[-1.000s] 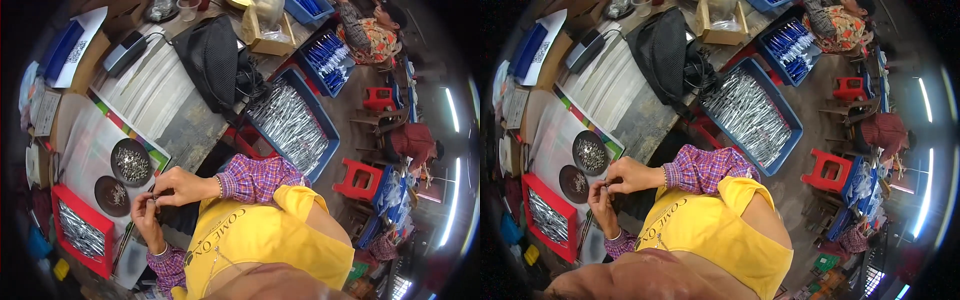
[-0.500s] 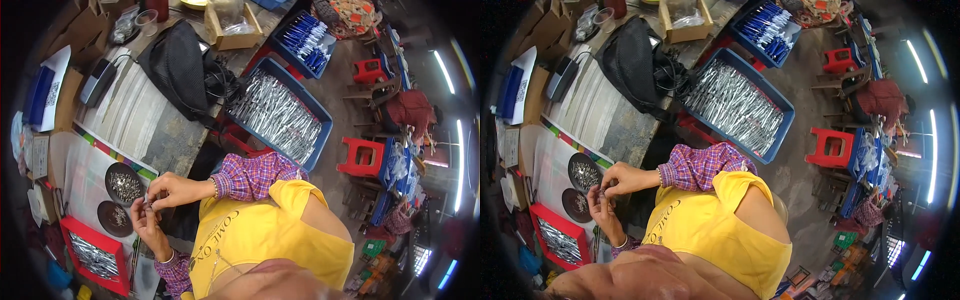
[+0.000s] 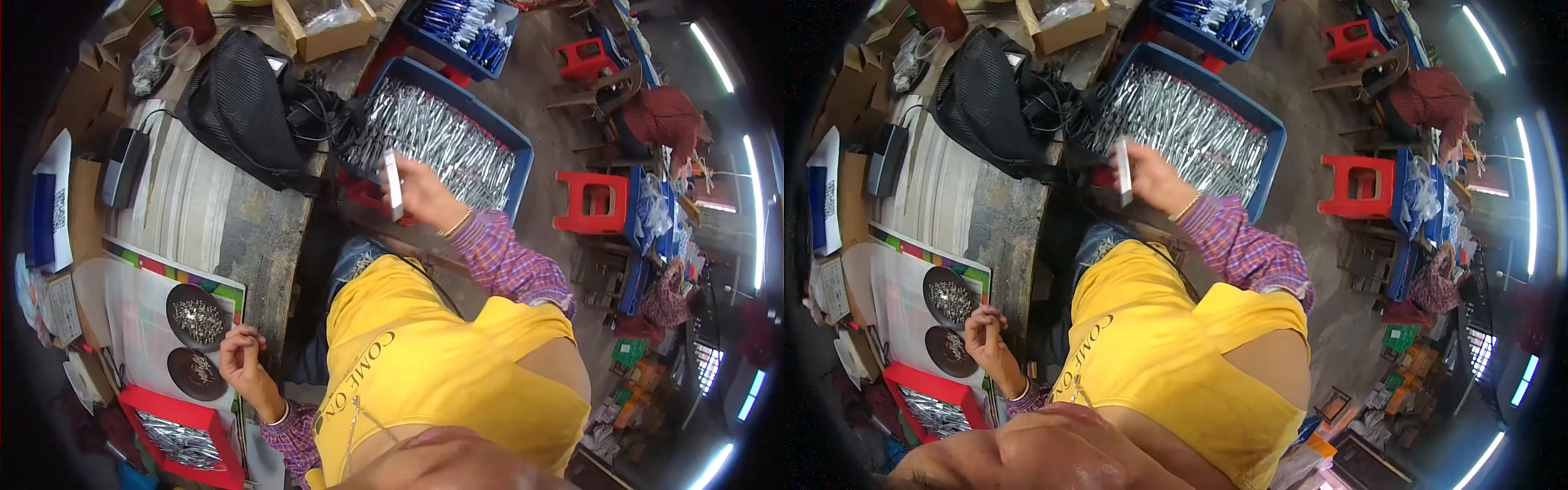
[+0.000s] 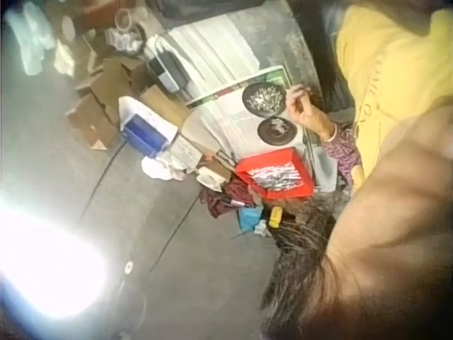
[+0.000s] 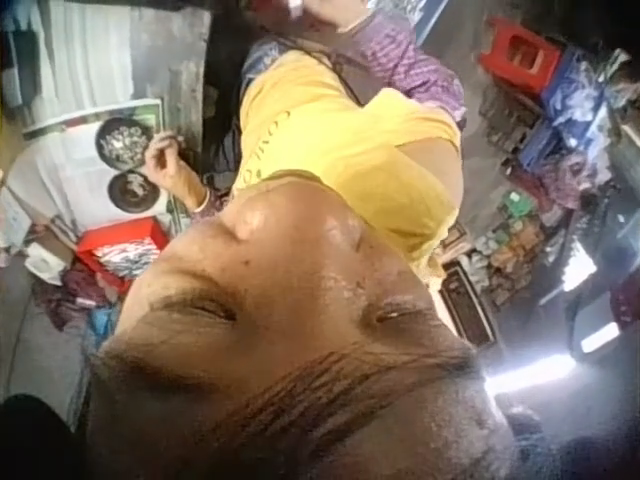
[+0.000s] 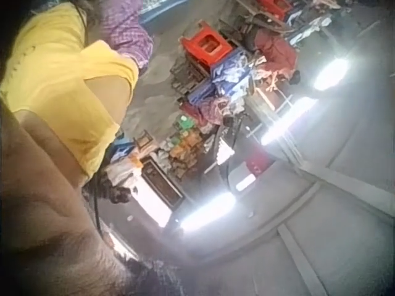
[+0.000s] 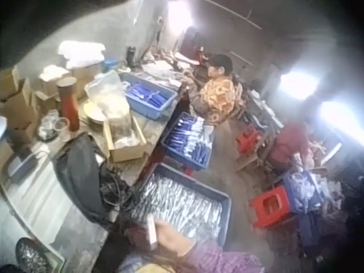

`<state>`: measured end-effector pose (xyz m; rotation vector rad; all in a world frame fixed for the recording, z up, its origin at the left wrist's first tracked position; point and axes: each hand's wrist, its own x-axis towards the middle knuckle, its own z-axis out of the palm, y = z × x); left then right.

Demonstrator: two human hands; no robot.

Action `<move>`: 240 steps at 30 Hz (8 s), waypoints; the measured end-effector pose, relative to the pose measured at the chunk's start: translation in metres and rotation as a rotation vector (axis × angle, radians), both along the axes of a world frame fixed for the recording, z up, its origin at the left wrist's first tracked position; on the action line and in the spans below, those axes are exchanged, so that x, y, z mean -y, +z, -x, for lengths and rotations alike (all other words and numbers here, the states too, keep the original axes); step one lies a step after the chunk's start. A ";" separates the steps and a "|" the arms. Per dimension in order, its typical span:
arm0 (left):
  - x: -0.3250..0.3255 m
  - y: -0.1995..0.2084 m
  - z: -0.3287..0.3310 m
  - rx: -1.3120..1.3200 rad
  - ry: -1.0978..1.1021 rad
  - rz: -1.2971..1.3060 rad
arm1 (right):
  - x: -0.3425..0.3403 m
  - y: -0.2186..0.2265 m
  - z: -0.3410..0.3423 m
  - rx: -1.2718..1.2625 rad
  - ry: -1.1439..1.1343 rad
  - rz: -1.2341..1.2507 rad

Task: Assembling small metal components onto pins at a manual workstation.

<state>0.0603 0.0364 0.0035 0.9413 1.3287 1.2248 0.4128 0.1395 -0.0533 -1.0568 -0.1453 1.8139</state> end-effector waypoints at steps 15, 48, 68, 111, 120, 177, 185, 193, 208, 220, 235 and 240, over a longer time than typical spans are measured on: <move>-0.003 -0.008 -0.013 0.063 0.007 0.005 | 0.069 -0.084 -0.244 0.662 -0.494 0.299; 0.115 0.016 0.235 -1.199 0.588 0.588 | 0.043 0.044 0.193 0.542 1.319 -0.924; 0.119 -0.003 0.259 -0.829 0.638 0.429 | 0.050 0.042 0.211 0.541 1.412 -1.006; 0.034 -0.011 0.129 -0.946 0.387 0.006 | 0.037 0.037 0.224 -0.088 1.068 0.017; 0.033 -0.026 0.125 -1.085 0.395 -0.010 | 0.037 0.037 0.223 -0.074 1.071 -0.010; 0.024 -0.007 0.039 0.190 0.288 0.107 | 0.032 0.038 0.223 0.187 1.143 -0.690; 0.030 -0.008 0.041 0.175 0.159 0.118 | 0.028 0.036 0.220 0.099 1.233 -0.613; 0.034 -0.008 0.047 0.339 0.355 -0.148 | 0.016 0.036 0.236 0.745 0.891 -1.397; 0.036 -0.012 0.051 0.134 0.421 0.009 | 0.000 0.009 0.265 1.092 0.617 -1.744; 0.027 -0.007 0.036 0.095 0.420 0.103 | -0.001 0.019 0.256 0.513 0.768 -1.319; 0.027 -0.007 0.017 0.178 0.285 0.165 | 0.020 0.026 0.230 0.049 0.923 -0.464; 0.028 -0.008 0.016 0.135 0.268 0.084 | 0.024 0.027 0.229 0.025 0.894 -0.437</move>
